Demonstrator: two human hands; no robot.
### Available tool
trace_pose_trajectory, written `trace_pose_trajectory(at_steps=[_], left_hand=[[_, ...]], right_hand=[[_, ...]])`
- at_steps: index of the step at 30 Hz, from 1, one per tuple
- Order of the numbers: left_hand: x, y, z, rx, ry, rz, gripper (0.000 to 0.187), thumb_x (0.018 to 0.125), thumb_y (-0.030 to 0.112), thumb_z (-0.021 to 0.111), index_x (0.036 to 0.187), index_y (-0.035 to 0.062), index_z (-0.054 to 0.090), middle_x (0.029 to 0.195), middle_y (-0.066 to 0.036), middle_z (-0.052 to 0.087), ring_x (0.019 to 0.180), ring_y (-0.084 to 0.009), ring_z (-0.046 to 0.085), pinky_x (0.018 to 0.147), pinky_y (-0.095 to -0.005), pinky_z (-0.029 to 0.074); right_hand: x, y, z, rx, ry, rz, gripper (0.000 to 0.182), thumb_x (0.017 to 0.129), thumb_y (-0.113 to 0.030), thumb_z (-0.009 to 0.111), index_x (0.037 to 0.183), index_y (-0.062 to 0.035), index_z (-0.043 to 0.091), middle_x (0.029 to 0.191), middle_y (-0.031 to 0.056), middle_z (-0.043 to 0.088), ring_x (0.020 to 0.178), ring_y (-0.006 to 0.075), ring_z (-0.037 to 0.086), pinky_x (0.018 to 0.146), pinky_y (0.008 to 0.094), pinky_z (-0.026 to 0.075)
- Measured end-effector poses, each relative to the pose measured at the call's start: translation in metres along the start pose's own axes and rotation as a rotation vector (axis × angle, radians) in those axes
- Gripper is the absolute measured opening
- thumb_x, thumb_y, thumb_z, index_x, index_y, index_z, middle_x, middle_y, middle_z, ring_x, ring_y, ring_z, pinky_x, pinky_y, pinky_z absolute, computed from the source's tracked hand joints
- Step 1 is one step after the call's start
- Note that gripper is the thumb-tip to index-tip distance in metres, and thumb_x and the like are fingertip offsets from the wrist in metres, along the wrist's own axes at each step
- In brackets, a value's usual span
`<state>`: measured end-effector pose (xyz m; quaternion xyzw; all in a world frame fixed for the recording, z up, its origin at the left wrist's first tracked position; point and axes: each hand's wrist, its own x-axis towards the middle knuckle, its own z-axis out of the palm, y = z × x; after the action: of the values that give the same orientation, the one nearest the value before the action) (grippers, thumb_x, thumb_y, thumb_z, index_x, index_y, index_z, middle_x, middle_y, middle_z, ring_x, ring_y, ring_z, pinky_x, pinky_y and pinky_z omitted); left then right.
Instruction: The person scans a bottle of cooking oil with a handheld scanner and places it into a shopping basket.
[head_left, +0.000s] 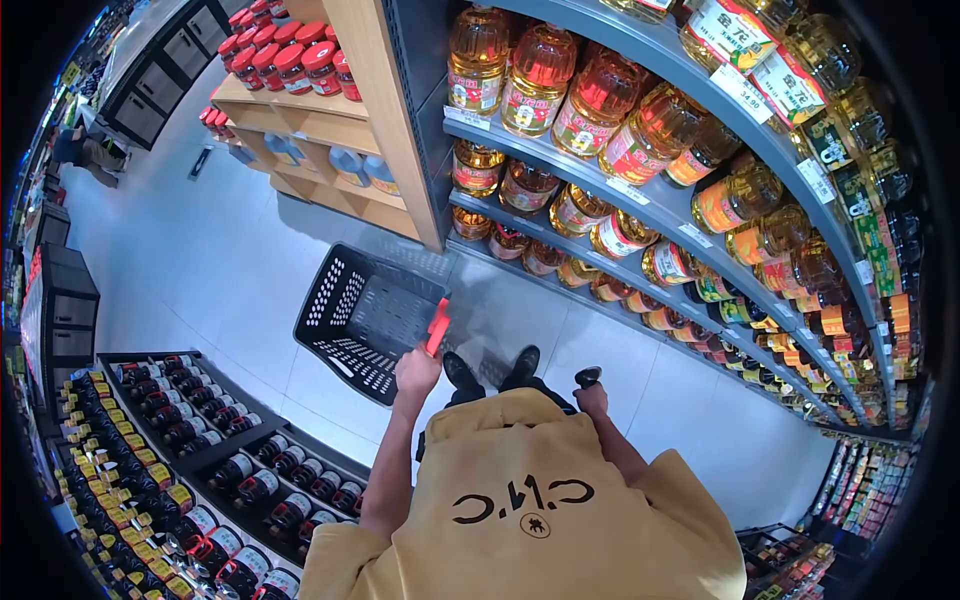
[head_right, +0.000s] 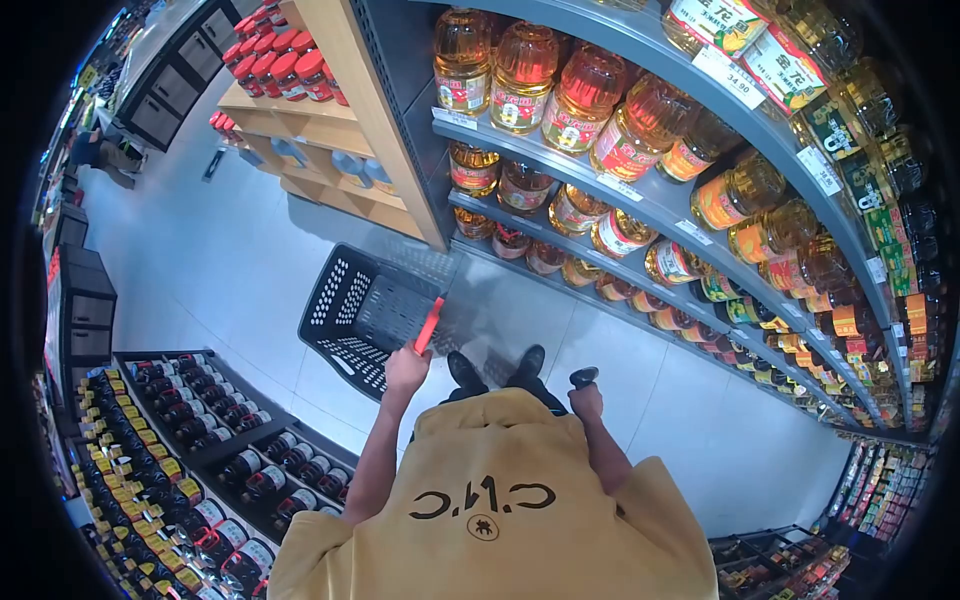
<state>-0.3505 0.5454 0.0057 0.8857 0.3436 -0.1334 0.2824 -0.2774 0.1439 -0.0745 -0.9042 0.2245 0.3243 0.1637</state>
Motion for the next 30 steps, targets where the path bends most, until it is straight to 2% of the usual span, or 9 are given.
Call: trace_pose_trajectory(at_steps=[5,12,15,20,28,30], left_hand=[[-0.005,0.008,-0.004,0.024,0.031,-0.015,0.035,0.084,0.033,0.065,0.101,0.0022,0.066,0.084,-0.027,0.067,0.085,-0.0446,0.066,0.079,-0.0529,0.053],[-0.006,0.026,-0.015,-0.001,0.049,-0.034,0.04,0.085,0.038,0.066,0.105,0.004,0.067,0.085,-0.026,0.068,0.087,-0.0436,0.067,0.081,-0.0507,0.052],[-0.001,0.031,-0.013,0.006,0.068,-0.049,0.039,0.085,0.04,0.065,0.1,0.0042,0.067,0.086,-0.026,0.069,0.085,-0.0442,0.067,0.079,-0.0515,0.053],[0.008,0.033,-0.006,0.024,0.016,-0.101,0.035,0.087,0.036,0.062,0.103,0.0051,0.067,0.09,-0.027,0.068,0.09,-0.0436,0.067,0.082,-0.0515,0.052],[0.009,0.033,-0.006,0.004,0.019,-0.115,0.034,0.087,0.036,0.063,0.101,0.0058,0.068,0.09,-0.026,0.068,0.09,-0.043,0.067,0.084,-0.0506,0.052],[0.009,0.035,-0.009,0.001,-0.003,-0.13,0.035,0.087,0.036,0.064,0.105,0.0055,0.068,0.092,-0.026,0.068,0.093,-0.0434,0.065,0.085,-0.0504,0.051]], right_hand=[[0.02,0.002,0.005,0.001,-0.021,-0.007,0.054,0.07,-0.027,0.076,0.115,-0.0008,0.062,0.11,0.0217,0.068,0.105,0.0363,0.065,0.091,0.0445,0.051],[0.03,-0.013,-0.001,0.049,0.003,-0.059,0.055,0.069,-0.028,0.076,0.115,-0.0002,0.062,0.109,0.0222,0.068,0.104,0.0376,0.065,0.09,0.0452,0.051],[0.033,-0.015,-0.002,0.006,-0.013,-0.052,0.055,0.069,-0.028,0.076,0.114,0.0001,0.062,0.109,0.0227,0.068,0.104,0.0375,0.065,0.09,0.0447,0.051],[0.031,-0.016,-0.008,-0.019,-0.041,-0.046,0.055,0.069,-0.028,0.076,0.114,0.0002,0.062,0.11,0.0231,0.068,0.105,0.037,0.065,0.09,0.0443,0.051],[0.031,-0.016,-0.017,-0.07,-0.029,-0.046,0.055,0.069,-0.029,0.076,0.114,-0.0004,0.063,0.111,0.0223,0.068,0.106,0.0368,0.064,0.091,0.0442,0.051],[0.032,-0.016,-0.017,-0.08,-0.03,-0.052,0.055,0.069,-0.029,0.076,0.114,-0.0005,0.063,0.11,0.0222,0.068,0.106,0.0367,0.065,0.091,0.0441,0.051]])
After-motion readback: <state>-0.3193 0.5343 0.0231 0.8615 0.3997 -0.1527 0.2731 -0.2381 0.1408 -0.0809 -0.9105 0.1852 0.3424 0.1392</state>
